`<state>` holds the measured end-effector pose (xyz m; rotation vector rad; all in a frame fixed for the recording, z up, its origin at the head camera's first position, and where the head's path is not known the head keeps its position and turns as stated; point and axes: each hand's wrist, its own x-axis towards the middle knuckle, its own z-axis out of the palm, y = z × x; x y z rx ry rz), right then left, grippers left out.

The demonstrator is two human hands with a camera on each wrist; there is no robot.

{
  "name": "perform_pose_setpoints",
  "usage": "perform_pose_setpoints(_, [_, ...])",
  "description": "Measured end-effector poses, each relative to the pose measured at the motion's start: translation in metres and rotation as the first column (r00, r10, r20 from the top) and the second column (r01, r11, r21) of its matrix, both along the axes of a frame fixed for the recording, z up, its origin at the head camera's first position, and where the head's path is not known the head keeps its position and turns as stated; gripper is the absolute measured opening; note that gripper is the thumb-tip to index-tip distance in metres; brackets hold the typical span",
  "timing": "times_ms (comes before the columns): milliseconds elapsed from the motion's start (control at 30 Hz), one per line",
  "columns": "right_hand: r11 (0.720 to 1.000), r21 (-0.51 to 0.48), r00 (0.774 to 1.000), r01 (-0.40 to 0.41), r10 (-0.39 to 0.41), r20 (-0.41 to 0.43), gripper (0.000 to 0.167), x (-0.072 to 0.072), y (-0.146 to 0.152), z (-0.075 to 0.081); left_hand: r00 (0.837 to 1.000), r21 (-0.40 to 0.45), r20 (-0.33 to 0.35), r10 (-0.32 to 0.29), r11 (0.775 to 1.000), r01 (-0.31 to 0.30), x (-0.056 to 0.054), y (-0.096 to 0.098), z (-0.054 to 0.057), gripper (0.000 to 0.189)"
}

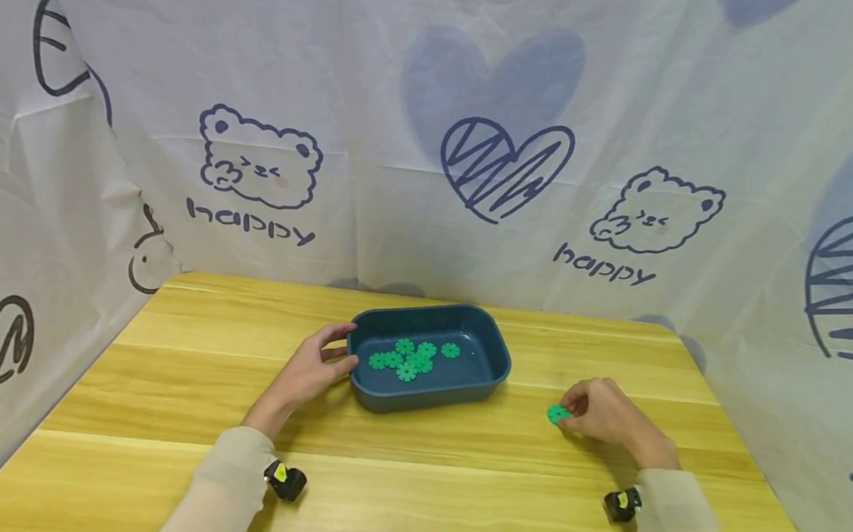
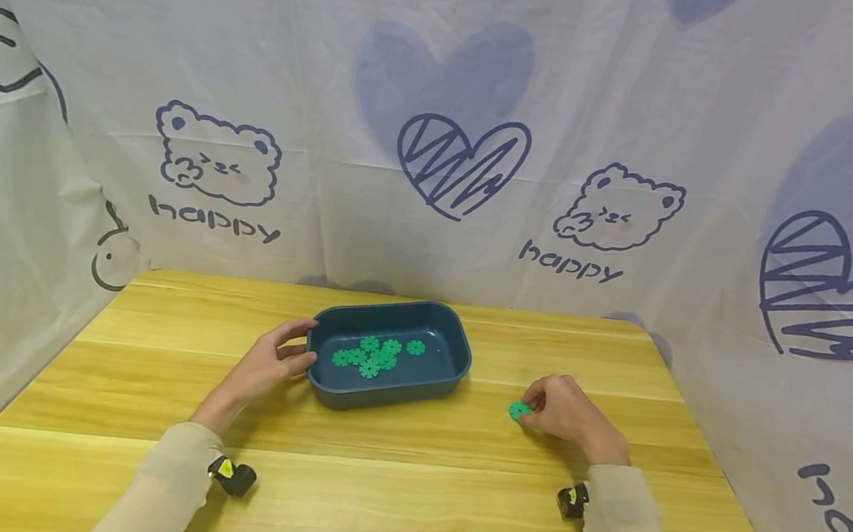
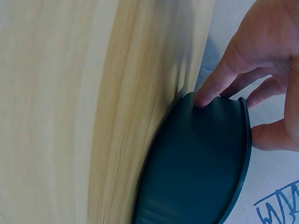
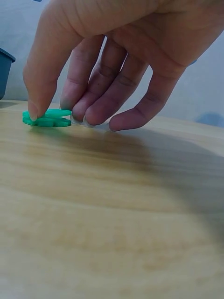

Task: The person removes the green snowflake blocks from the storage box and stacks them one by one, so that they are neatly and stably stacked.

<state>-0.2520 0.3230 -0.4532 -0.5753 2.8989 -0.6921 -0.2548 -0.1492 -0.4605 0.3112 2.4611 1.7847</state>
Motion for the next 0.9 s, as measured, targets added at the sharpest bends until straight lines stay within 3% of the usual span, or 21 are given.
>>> perform_pose_setpoints(500, [0.999,0.027,1.0,0.028,-0.028,-0.002,0.018,0.0008,-0.0016,-0.0006,1.0,0.004,0.01,0.001,1.0,-0.001,0.0006,0.0001,0.0012,0.058])
perform_pose_setpoints(900, [1.0,0.031,1.0,0.0,0.0,-0.003,0.019,0.0014,0.0009,-0.0001,1.0,0.008,0.008,0.0,1.0,0.0,0.0001,0.0001,0.0011,0.057])
